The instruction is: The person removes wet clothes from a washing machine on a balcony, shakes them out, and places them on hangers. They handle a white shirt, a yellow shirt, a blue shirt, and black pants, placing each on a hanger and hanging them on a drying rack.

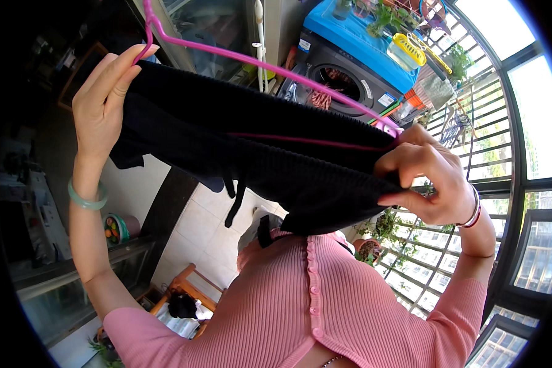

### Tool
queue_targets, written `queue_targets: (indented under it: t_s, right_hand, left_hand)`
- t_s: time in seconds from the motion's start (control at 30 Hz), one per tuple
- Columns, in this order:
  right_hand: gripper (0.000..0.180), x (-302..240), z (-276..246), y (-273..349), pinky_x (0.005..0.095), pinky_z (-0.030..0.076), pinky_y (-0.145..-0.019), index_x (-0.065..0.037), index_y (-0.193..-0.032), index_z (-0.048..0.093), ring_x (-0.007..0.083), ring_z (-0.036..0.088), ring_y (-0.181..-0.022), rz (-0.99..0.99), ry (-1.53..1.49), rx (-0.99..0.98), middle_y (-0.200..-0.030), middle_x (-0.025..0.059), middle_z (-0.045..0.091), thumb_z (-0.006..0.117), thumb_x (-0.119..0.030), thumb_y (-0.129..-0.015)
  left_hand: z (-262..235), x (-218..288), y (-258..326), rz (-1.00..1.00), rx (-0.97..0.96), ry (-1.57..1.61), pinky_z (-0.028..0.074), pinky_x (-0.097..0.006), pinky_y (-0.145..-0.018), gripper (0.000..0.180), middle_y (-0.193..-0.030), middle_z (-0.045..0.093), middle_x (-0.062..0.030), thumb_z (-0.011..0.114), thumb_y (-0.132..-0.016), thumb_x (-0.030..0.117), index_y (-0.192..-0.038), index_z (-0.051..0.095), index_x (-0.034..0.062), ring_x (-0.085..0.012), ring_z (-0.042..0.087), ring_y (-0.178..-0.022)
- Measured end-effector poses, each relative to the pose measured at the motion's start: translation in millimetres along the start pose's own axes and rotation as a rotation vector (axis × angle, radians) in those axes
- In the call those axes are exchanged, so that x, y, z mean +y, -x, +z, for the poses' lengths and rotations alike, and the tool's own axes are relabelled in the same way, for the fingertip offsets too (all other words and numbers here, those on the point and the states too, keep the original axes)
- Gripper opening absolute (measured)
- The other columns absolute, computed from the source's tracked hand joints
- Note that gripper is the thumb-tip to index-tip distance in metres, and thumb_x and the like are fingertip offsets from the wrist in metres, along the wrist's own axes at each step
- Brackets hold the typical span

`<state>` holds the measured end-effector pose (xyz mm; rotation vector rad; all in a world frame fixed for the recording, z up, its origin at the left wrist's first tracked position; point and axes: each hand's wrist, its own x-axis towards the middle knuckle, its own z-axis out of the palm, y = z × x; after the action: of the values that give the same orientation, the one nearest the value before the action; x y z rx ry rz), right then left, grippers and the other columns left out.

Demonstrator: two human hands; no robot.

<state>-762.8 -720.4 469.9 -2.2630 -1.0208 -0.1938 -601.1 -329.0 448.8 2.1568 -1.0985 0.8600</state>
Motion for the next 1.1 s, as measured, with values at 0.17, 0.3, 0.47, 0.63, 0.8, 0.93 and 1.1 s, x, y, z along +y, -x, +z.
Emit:
queue_targets:
  t_s: [0.17,0.3,0.47,0.63,0.8,0.93,1.1]
  right_hand:
    - [0.036,10,20,-2,0.0375,0.043,-0.08,-0.004,-0.084,0.056,0.028,0.058,-0.074,0.267,0.294,-0.424,-0.067,0.0069,0.057,0.082,-0.023,-0.068]
    - [0.028,13,18,-7,0.0382,0.04,-0.086,-0.005,-0.084,0.06,0.0286,0.058,-0.074,0.249,0.319,-0.445,-0.068,0.0085,0.058,0.079,-0.018,-0.068]
    - [0.025,11,24,1,0.0385,0.039,-0.083,-0.005,-0.09,0.062,0.0279,0.056,-0.071,0.254,-0.03,-0.317,-0.073,0.0079,0.057,0.07,0.003,-0.068]
    - [0.035,3,16,-4,0.0394,0.039,-0.078,-0.005,-0.093,0.062,0.0278,0.056,-0.071,0.266,-0.143,-0.267,-0.072,0.0093,0.052,0.061,0.013,-0.063]
    - [0.04,-1,-1,-2,0.039,0.036,-0.077,-0.004,-0.091,0.061,0.0248,0.054,-0.072,0.145,-0.111,-0.323,-0.071,0.0062,0.049,0.06,0.013,-0.056]
    - [0.037,-8,-16,-4,0.0387,0.035,-0.086,-0.004,-0.091,0.06,0.0222,0.051,-0.068,0.125,0.223,-0.34,-0.067,0.004,0.048,0.065,0.013,-0.059]
    - [0.031,-10,-18,-2,0.0448,0.032,-0.099,-0.004,-0.09,0.061,0.0209,0.06,-0.078,0.12,0.484,-0.289,-0.066,0.0042,0.058,0.066,0.012,-0.064]
  left_hand:
    - [15,21,-2,-0.047,-0.027,0.06,0.034,-0.019,-0.056,0.026,-0.082,0.063,0.0015,0.063,-0.091,0.009,-0.117,0.067,0.0061,-0.0054,0.044,-0.064]
    - [15,16,5,-0.09,-0.03,0.065,0.035,-0.019,-0.057,0.027,-0.087,0.066,0.0008,0.063,-0.09,0.008,-0.117,0.067,0.0062,-0.0056,0.045,-0.065]
    - [11,17,14,-0.001,-0.005,0.076,0.036,-0.02,-0.058,0.028,-0.087,0.065,-0.0017,0.064,-0.089,0.005,-0.117,0.066,0.0028,-0.0078,0.046,-0.066]
    - [3,14,23,0.015,-0.067,0.086,0.04,-0.02,-0.061,0.028,-0.088,0.065,-0.0067,0.065,-0.087,0.002,-0.114,0.065,-0.0009,-0.0111,0.051,-0.068]
    - [-11,11,31,0.077,-0.118,0.066,0.043,-0.022,-0.063,0.027,-0.088,0.065,-0.0117,0.065,-0.085,0.0,-0.112,0.065,-0.0023,-0.0158,0.054,-0.07]
    - [-17,20,25,0.123,-0.203,0.153,0.05,-0.027,-0.07,0.024,-0.094,0.067,-0.0148,0.063,-0.086,-0.001,-0.11,0.064,-0.0036,-0.0217,0.062,-0.078]
    - [-18,13,25,0.077,-0.292,0.207,0.053,-0.03,-0.081,0.024,-0.103,0.068,-0.0171,0.059,-0.089,-0.002,-0.113,0.064,-0.0028,-0.0257,0.065,-0.093]
